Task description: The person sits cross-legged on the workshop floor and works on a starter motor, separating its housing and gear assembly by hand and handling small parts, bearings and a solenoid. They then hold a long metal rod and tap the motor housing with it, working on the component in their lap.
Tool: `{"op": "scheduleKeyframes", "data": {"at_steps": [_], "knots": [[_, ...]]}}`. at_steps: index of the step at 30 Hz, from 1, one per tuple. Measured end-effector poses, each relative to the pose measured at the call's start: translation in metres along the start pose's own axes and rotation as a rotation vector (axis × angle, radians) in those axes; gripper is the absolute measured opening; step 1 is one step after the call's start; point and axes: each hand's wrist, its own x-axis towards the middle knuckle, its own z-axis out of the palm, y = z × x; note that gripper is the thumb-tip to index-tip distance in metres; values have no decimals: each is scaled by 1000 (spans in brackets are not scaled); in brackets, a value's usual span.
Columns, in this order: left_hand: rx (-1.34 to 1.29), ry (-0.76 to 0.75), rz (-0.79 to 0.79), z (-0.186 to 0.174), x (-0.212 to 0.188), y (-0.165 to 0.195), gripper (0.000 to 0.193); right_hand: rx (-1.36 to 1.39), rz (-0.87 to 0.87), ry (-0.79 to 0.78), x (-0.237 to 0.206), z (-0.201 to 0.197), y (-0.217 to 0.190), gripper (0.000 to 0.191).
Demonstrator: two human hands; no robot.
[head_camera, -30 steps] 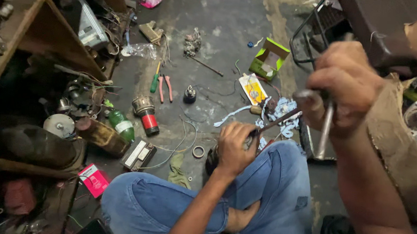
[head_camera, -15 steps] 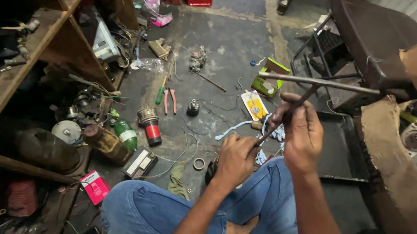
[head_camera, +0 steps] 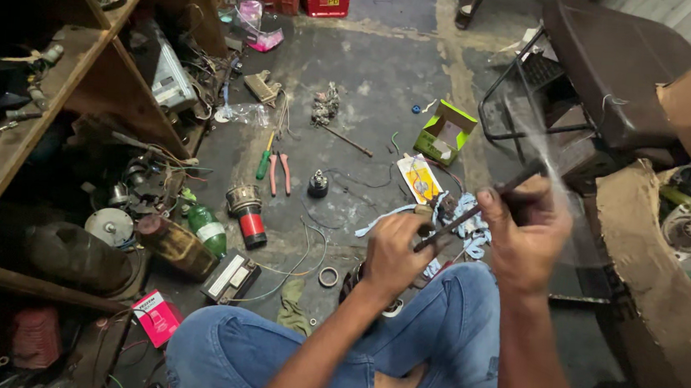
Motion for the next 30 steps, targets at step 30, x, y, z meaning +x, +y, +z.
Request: {"op": "scheduleKeyframes", "data": {"at_steps": [30], "knots": [[-254, 10, -74, -3, -18, -9, 28, -85, 16, -26, 3, 5, -1, 31]]}}
